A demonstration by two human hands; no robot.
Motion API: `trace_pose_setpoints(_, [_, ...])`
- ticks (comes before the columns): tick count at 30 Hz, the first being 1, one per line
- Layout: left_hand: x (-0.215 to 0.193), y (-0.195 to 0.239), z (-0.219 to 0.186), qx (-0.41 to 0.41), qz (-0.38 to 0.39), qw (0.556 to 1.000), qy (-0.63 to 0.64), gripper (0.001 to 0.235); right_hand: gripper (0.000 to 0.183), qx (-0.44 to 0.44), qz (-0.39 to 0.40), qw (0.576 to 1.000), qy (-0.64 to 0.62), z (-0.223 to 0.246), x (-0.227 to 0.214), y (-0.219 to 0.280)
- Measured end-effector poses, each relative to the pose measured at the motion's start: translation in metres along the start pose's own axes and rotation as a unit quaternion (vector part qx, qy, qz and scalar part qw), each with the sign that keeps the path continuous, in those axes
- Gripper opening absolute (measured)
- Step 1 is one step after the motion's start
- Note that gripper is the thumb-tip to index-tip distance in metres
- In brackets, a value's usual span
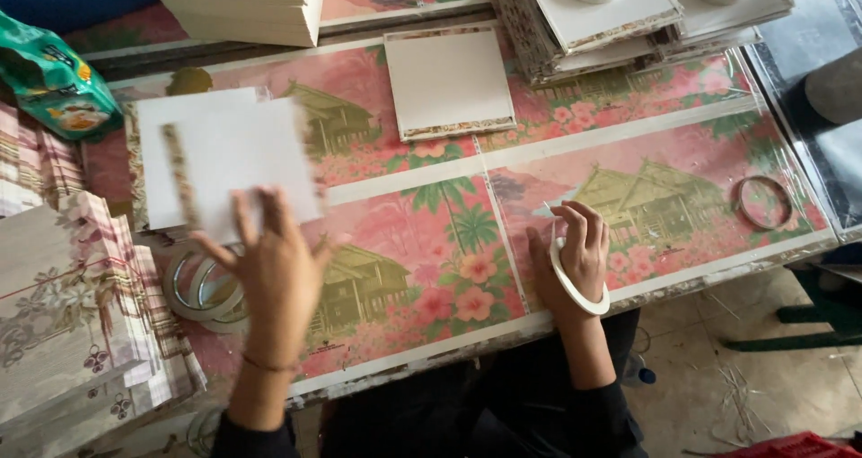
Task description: Applying double-sided tape to the edges of decorative cards and stacking them.
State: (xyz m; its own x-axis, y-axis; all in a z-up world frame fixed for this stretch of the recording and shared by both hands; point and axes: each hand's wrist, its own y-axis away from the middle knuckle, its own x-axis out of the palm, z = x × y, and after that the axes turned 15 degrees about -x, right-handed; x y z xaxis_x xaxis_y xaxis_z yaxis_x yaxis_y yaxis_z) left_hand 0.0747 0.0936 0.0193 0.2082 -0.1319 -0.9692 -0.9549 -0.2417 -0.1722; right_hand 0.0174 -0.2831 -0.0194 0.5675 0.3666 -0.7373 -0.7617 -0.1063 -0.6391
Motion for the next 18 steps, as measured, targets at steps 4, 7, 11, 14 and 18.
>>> trace_pose_setpoints(4, [0.010,0.026,-0.040,0.060,0.002,0.998,0.036,0.093,0.044,-0.013,-0.006,1.000,0.003,0.002,-0.003,-0.003])
trace_pose_setpoints(7, [0.012,0.030,-0.068,0.168,0.035,0.982,0.081,0.093,0.044,-0.018,-0.006,1.000,0.000,0.000,-0.002,-0.002])
trace_pose_setpoints(11, [0.021,0.014,-0.084,0.274,0.062,0.953,0.114,0.080,0.042,-0.023,-0.003,1.000,-0.007,0.000,-0.003,-0.002])
trace_pose_setpoints(14, [0.004,-0.010,-0.098,0.327,0.070,0.931,0.146,0.072,0.042,-0.023,0.003,1.000,-0.009,0.002,-0.004,-0.004])
trace_pose_setpoints(18, [-0.041,-0.040,-0.115,0.370,-0.025,0.907,0.200,0.058,0.041,-0.016,0.009,1.000,0.000,0.006,-0.005,-0.007])
